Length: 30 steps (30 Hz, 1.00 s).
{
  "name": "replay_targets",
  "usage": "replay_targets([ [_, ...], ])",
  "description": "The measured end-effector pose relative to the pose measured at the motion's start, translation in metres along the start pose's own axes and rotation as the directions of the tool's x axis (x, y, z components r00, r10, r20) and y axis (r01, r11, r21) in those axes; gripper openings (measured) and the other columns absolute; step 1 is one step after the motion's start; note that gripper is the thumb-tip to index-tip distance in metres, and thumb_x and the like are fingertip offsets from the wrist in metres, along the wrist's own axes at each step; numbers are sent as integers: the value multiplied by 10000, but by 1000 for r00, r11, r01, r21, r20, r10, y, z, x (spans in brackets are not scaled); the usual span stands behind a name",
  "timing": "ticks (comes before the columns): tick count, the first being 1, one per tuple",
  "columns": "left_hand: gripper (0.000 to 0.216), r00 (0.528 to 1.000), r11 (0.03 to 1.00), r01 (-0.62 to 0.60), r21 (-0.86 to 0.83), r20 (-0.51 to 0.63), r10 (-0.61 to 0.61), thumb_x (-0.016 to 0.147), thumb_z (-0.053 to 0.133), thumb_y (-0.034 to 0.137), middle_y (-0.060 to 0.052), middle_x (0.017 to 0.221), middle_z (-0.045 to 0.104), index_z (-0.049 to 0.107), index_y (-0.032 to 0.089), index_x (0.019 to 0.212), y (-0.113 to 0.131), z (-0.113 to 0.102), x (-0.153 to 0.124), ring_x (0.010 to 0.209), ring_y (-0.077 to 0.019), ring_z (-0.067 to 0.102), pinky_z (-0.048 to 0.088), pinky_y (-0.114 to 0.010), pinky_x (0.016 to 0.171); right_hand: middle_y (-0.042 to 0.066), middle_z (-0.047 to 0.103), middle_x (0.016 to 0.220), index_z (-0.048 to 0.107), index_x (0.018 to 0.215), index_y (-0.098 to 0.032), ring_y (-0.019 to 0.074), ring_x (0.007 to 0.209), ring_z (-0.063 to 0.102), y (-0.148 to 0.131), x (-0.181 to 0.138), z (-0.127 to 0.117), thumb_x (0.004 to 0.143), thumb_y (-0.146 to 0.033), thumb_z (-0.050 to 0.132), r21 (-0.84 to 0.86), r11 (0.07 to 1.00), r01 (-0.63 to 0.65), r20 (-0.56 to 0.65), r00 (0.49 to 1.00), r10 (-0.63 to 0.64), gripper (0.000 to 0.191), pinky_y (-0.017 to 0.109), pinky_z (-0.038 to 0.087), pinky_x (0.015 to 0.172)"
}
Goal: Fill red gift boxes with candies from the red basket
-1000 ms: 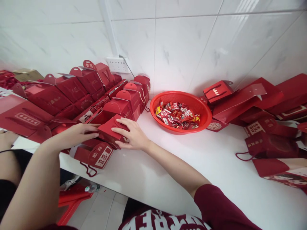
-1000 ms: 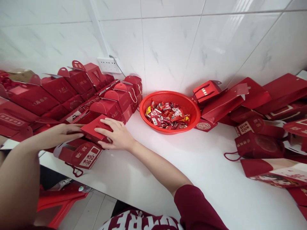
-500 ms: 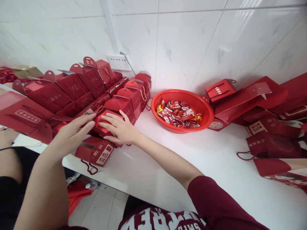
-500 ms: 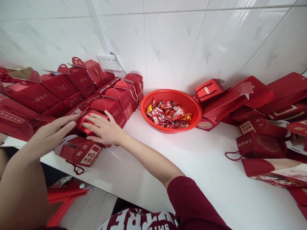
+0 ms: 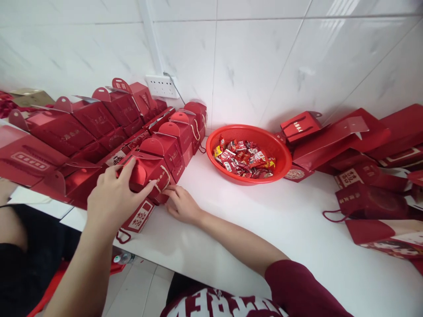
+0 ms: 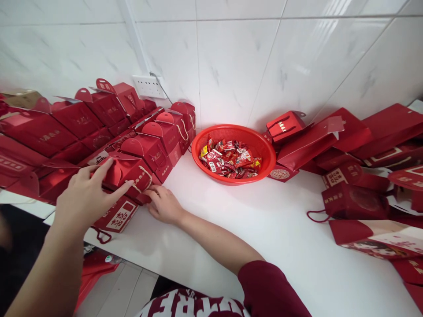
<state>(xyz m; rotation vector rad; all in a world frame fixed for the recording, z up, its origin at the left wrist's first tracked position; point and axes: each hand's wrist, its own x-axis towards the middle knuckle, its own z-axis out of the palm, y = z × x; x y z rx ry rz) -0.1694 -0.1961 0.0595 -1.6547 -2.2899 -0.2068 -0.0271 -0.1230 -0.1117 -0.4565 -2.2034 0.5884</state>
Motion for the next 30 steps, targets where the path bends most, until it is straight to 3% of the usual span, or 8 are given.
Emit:
replay_targets([
  [6,665,1000,1000,3,-7,11,-3,908,475,622,-194,1368,443,419,305,1490,-4,11,11,1208,-451,500,549,-579,842,183,378,1481,336,1474,-133,260,1377,392,-6,-2,6,915,-245,569,55,998,-12,88,996,7,616,400,432,1109],
  [14,702,996,995,-4,-98,92,13,922,429,653,-191,1476,372,322,318,1530,-10,12,15,1307,-459,430,507,-643,915,180,222,1612,163,1570,-168,299,1446,331,-3,-7,5,874,-229,621,50,998,-40,214,976,28,835,445,437,1104],
  [19,788,990,995,1,-104,139,13,898,435,684,-170,1605,237,256,292,1557,0,10,9,1336,-485,409,485,-677,932,185,245,1608,241,1538,-154,285,1418,388,-4,-17,-6,876,-210,619,45,998,-32,242,970,20,765,434,450,1096],
  [22,812,990,994,4,-109,139,12,896,409,697,-165,1628,198,222,281,1568,0,11,9,1353,-490,398,475,-686,941,188,286,1590,366,1464,-136,258,1449,342,-6,-32,-32,899,-177,578,6,1000,22,232,972,-23,604,425,428,1121],
  [25,863,997,997,-33,-69,74,38,879,430,714,-198,1614,224,209,255,1575,1,12,8,1403,-486,335,436,-680,997,176,330,1572,434,1411,-157,245,1455,335,-8,-59,-77,912,-159,555,-67,997,43,202,979,-29,514,430,430,1121],
  [27,891,998,997,-64,-50,-32,62,873,454,707,-205,1619,208,186,241,1583,5,9,5,1453,-471,256,353,-696,1066,175,376,1545,467,1383,-176,254,1421,393,-7,-84,-115,934,-182,541,-144,989,17,131,991,2,455,449,453,1100],
  [30,916,970,988,-121,-93,-223,97,876,487,667,-155,1662,50,94,265,1599,18,-1,-2,1504,-455,114,185,-741,1127,165,424,1511,480,1367,-217,261,1381,448,-3,-127,-180,956,-211,521,-288,950,-121,-44,993,113,413,490,467,1085],
])
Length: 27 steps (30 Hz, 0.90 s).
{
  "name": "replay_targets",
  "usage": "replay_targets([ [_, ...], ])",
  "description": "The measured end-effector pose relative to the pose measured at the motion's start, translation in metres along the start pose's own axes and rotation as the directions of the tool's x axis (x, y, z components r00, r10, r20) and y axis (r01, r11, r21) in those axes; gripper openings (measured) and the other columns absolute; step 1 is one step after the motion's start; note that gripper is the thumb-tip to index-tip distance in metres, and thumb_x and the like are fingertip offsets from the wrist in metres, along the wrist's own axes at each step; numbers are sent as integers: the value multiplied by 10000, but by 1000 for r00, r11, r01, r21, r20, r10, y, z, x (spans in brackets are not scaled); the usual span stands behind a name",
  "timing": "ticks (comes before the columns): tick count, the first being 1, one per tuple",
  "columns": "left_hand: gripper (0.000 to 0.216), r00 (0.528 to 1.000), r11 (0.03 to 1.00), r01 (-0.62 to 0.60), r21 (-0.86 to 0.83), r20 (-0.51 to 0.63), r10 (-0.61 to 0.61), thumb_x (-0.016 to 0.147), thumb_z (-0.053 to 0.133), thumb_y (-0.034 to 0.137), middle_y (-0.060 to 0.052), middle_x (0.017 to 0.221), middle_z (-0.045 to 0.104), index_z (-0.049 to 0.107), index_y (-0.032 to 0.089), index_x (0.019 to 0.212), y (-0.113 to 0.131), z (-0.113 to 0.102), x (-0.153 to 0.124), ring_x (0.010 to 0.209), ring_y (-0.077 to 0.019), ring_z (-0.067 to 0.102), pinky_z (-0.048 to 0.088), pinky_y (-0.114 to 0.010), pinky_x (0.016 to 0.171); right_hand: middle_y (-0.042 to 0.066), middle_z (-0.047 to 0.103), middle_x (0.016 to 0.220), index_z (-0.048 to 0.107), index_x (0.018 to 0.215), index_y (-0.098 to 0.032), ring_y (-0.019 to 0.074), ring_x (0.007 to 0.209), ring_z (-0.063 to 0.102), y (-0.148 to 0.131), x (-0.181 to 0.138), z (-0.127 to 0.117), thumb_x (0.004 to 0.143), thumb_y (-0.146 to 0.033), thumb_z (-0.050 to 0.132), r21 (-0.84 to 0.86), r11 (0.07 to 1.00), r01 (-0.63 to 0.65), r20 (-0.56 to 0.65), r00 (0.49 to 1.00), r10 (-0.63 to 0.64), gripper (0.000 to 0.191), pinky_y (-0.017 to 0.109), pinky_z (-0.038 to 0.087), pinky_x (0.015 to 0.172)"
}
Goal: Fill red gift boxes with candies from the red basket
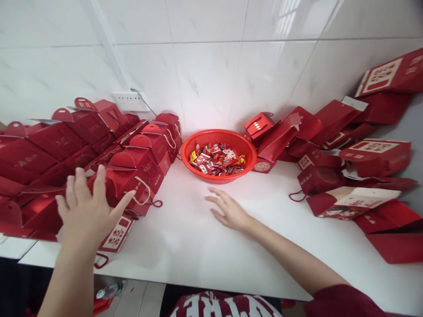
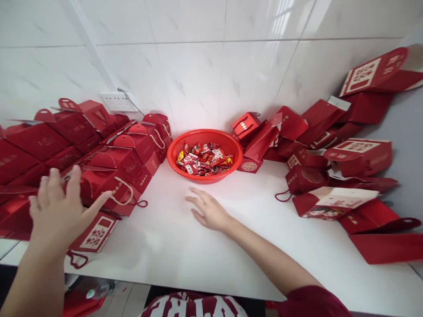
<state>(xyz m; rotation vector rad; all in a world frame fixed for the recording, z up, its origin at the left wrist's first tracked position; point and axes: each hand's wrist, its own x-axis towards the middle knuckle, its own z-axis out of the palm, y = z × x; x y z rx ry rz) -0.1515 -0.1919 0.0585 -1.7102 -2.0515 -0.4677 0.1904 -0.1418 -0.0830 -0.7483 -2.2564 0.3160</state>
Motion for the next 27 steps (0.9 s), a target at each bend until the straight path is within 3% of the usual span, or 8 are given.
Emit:
replay_targets([
  [3,917,971,985,-136,-111,-212,110,875,569,550,-100,1670,40,74,287,1600,20,-3,-3,1519,-404,114,179,-672,1184,166,443,1486,496,1346,-234,277,1364,469,27,-41,-64,969,-239,496,-197,953,-228,-215,959,185,377,517,468,1075],
  [6,786,883,866,-417,-274,-346,316,867,628,353,-98,1486,469,252,310,1555,49,23,-10,1372,-319,459,391,-506,1147,172,464,1460,540,1307,-200,303,1369,456,46,-83,-122,952,-286,530,-319,811,-491,-524,804,281,365,538,430,1100],
  [9,518,785,679,-582,-448,-91,613,910,563,315,-83,1244,664,488,307,1422,91,77,-20,1167,-278,630,479,-428,1058,203,505,1392,581,1268,-158,344,1325,492,56,-126,-165,914,-309,564,-364,633,-684,-786,590,186,385,573,434,1071],
  [12,472,663,619,-523,-586,176,727,966,475,368,-80,1450,541,502,272,1428,131,135,-28,1311,-260,541,439,-424,1114,217,528,1354,611,1253,-190,354,1280,524,66,-166,-189,859,-286,614,-291,549,-783,-923,380,53,406,518,497,997],
  [17,587,621,648,-498,-576,285,730,990,420,495,-53,1631,268,344,296,1537,156,183,-31,1513,-286,239,185,-558,1227,225,531,1365,574,1301,-220,365,1322,490,86,-206,-194,816,-332,666,-143,503,-853,-976,207,74,506,488,536,936],
  [20,596,629,655,-496,-570,285,724,995,396,523,-41,1638,243,317,314,1547,154,187,-30,1519,-275,221,167,-547,1232,228,487,1414,525,1348,-197,378,1376,427,82,-199,-184,849,-355,649,-199,448,-872,-976,216,-14,538,569,387,1102],
  [25,584,635,655,-485,-579,282,719,990,408,529,-27,1638,247,336,335,1536,154,187,-29,1517,-268,230,169,-532,1235,190,471,1440,575,1256,-174,310,1337,478,77,-144,-182,934,-296,524,-425,537,-728,-819,562,114,348,511,417,1094],
  [27,583,639,658,-475,-585,284,714,988,411,531,-24,1637,250,341,335,1534,155,185,-30,1518,-267,228,170,-530,1237,210,448,1460,571,1263,-138,319,1370,437,94,-123,-190,928,-321,523,-373,541,-754,-737,595,322,384,510,383,1112],
])
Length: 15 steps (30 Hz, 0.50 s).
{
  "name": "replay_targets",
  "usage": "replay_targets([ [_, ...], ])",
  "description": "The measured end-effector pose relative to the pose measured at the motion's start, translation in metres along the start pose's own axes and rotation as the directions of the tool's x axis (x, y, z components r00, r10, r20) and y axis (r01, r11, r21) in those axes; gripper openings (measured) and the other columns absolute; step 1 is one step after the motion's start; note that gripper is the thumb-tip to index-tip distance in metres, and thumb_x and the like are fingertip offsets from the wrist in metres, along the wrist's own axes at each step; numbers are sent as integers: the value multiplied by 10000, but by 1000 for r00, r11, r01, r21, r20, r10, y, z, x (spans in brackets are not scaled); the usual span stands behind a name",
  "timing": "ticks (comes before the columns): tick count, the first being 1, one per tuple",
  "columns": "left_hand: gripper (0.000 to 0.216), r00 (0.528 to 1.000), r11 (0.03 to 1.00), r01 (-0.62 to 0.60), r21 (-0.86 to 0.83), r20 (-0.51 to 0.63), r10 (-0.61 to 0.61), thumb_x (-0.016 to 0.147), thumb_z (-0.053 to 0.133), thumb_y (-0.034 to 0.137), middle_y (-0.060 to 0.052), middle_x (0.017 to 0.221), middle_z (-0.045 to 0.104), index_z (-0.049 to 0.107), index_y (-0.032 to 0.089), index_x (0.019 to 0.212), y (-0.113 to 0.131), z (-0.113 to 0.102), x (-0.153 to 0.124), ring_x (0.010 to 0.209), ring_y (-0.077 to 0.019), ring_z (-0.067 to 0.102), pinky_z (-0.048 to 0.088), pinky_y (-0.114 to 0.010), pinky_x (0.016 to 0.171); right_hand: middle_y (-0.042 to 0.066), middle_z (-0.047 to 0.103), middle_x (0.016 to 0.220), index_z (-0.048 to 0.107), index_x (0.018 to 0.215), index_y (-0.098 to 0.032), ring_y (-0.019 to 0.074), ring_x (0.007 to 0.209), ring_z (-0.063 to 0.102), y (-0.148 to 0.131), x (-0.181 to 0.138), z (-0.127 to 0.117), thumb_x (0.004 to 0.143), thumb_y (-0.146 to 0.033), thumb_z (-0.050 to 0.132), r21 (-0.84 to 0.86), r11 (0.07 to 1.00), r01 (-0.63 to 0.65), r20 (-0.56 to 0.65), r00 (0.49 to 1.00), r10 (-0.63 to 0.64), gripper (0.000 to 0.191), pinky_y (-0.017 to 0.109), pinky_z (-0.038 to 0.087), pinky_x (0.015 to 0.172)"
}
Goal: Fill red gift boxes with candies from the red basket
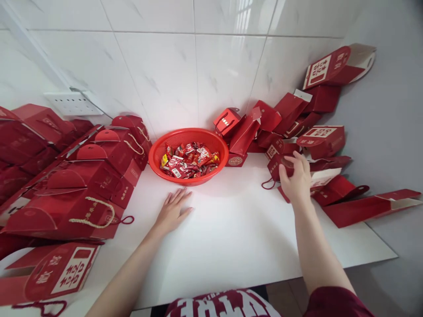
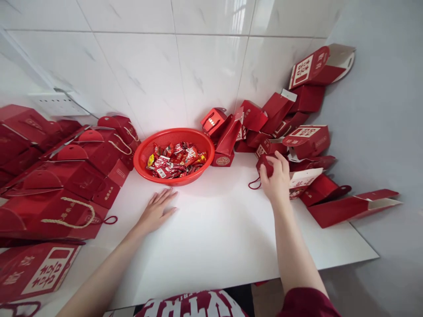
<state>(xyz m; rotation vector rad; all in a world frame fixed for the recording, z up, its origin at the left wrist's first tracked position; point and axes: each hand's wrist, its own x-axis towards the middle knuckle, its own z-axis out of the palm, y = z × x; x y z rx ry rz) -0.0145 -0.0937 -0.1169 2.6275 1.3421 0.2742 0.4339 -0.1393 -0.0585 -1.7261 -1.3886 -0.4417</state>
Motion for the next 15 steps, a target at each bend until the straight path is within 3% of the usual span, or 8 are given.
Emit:
replay_targets([
  [1,584,1000,1000,3,-5,1,-3,989,410,533,-23,1637,250,341,334,1534,1,-1,0,1518,-266,228,171,-528,1238,241,415,1481,560,1280,-113,355,1390,400,2,12,9,896,-338,565,-39,997,-70,113,991,74,445,541,357,1113],
  [3,590,1000,1000,7,-14,9,-7,987,413,539,-22,1637,249,342,331,1534,3,-2,-2,1517,-266,231,173,-526,1239,297,345,1510,513,1347,-89,449,1423,295,10,32,29,828,-376,657,-238,927,-288,258,902,347,609,624,296,1095],
  [6,585,1000,1000,14,-23,14,-14,986,421,536,-20,1638,249,350,331,1530,6,-2,-5,1517,-265,232,171,-528,1240,423,265,1480,359,1461,-10,523,1416,228,20,46,55,848,-407,645,-422,729,-539,159,748,644,784,678,292,1014],
  [8,572,1000,999,25,-22,-4,-25,990,425,514,-22,1635,258,358,323,1525,8,-1,-5,1516,-260,234,169,-531,1240,489,221,1450,285,1486,50,540,1407,222,20,44,65,895,-389,582,-441,674,-592,124,704,699,794,687,332,943],
  [10,557,998,999,41,-18,-36,-41,993,433,482,-30,1628,281,373,306,1519,10,2,-5,1512,-256,245,171,-526,1240,500,175,1462,259,1496,70,555,1405,198,15,37,71,929,-357,522,-459,676,-576,139,705,695,757,694,360,899],
  [15,536,995,998,55,-19,-78,-56,991,451,457,-39,1609,329,412,285,1496,12,6,-3,1500,-263,276,190,-530,1233,447,191,1497,248,1522,26,574,1378,223,-16,12,74,943,-326,513,-492,780,-388,255,792,555,727,679,420,869],
])
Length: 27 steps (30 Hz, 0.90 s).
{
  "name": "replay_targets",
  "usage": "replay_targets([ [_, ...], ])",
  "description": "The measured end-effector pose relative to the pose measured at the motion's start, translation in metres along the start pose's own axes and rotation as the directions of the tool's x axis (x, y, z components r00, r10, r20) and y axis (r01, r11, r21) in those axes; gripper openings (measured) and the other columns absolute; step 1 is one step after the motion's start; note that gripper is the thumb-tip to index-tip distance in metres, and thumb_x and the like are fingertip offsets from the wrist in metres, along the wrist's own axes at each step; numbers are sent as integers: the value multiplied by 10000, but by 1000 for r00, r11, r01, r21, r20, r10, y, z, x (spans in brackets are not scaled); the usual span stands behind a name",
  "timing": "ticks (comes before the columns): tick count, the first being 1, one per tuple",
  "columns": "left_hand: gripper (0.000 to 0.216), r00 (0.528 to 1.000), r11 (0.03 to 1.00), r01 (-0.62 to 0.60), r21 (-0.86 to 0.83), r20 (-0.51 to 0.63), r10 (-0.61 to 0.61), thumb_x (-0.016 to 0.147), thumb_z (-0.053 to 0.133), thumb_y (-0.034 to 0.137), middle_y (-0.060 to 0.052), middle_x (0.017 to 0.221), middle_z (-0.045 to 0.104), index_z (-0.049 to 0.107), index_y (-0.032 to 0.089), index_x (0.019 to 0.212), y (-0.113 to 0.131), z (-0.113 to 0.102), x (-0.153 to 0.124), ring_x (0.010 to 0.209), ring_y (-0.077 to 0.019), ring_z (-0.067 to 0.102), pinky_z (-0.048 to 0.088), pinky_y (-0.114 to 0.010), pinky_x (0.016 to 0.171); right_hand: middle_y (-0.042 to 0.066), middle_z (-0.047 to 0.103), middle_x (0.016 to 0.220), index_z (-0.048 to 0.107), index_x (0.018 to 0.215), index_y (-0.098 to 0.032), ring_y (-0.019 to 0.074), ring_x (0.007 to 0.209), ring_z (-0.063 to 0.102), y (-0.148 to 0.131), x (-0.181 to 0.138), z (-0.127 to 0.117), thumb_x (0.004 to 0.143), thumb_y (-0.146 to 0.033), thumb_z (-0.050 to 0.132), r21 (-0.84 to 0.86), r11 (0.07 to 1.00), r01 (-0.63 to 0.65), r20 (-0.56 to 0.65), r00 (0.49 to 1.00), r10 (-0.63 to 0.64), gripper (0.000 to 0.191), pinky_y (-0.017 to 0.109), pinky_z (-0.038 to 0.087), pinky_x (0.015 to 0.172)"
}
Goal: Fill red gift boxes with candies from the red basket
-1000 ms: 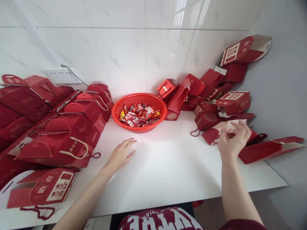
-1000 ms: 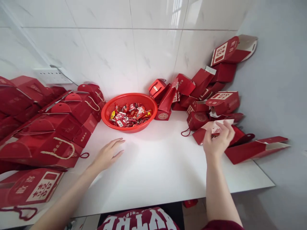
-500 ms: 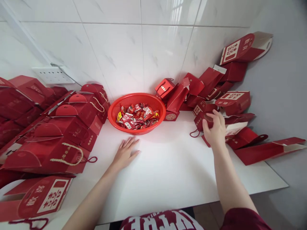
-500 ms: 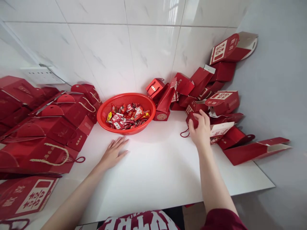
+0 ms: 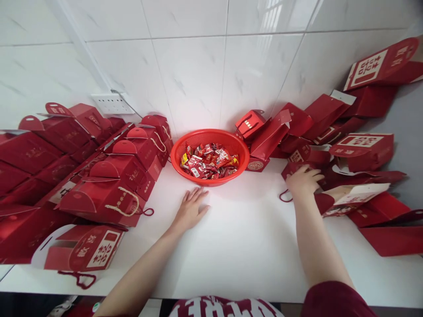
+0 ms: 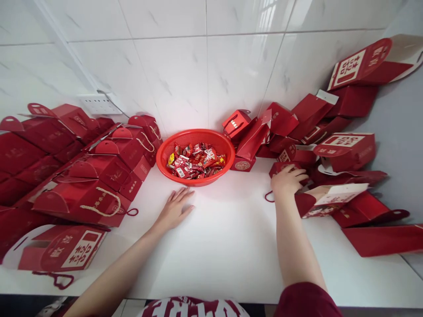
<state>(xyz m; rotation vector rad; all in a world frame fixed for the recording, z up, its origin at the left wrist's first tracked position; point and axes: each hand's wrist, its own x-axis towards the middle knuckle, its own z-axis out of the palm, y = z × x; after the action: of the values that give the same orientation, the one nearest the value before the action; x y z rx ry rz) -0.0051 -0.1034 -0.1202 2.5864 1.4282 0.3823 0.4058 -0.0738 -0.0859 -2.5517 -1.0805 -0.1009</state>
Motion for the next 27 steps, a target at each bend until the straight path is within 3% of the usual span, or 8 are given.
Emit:
replay_targets([
  [9,535,1000,998,-12,-65,-18,11,986,465,458,-59,1604,337,427,280,1489,-1,0,-1,1495,-284,283,186,-564,1222,403,360,1431,327,1478,-5,550,1263,430,-15,-109,-35,951,-338,517,-106,883,457,44,889,-455,651,619,557,731],
  [11,529,999,989,-8,-148,-34,3,962,514,445,-63,1591,362,466,283,1464,-1,-1,0,1489,-297,293,167,-576,1221,300,411,1462,383,1473,-111,474,1331,423,-15,-127,-54,951,-285,510,88,733,675,131,722,-680,564,642,515,899],
  [14,412,993,934,51,-354,-80,-85,935,552,391,-55,1492,513,611,274,1325,-2,-2,2,1427,-286,404,214,-532,1216,105,454,1505,467,1432,-297,291,1400,428,-17,-140,-86,959,-154,426,496,330,804,207,260,-943,496,506,446,1099],
  [15,367,987,909,81,-408,-93,-130,948,520,376,-62,1427,578,649,252,1268,-3,-3,3,1376,-270,470,271,-498,1198,77,453,1512,495,1407,-320,258,1395,442,-19,-142,-95,970,-136,390,563,285,775,189,215,-958,486,469,449,1106],
  [17,384,966,868,153,-473,-112,-231,994,394,367,-90,1289,668,675,197,1193,-6,-7,3,1244,-240,584,397,-429,1118,62,453,1513,533,1368,-325,244,1375,468,-24,-142,-108,993,-154,364,615,299,730,147,266,-953,445,456,451,1104],
  [22,523,902,768,320,-555,-69,-426,1005,303,515,-110,1149,711,652,158,1162,-10,-31,-4,1060,-242,665,497,-374,960,78,685,1170,569,1281,-276,250,1038,673,-41,-142,-94,1022,-395,451,671,515,534,192,545,-816,308,424,537,918],
  [24,534,894,742,359,-566,-20,-448,970,363,581,-89,1099,726,660,173,1143,-12,-44,-8,1013,-247,676,507,-362,923,44,720,931,562,1271,-264,224,826,696,-47,-148,-77,1018,-477,447,704,572,420,307,547,-779,350,374,553,787],
  [27,573,888,702,425,-572,116,-444,947,351,643,-52,983,750,687,202,1093,-13,-60,-17,915,-248,688,519,-348,848,23,714,846,513,1337,-253,208,746,685,-54,-163,-51,999,-541,465,760,576,302,437,419,-796,447,355,545,752],
])
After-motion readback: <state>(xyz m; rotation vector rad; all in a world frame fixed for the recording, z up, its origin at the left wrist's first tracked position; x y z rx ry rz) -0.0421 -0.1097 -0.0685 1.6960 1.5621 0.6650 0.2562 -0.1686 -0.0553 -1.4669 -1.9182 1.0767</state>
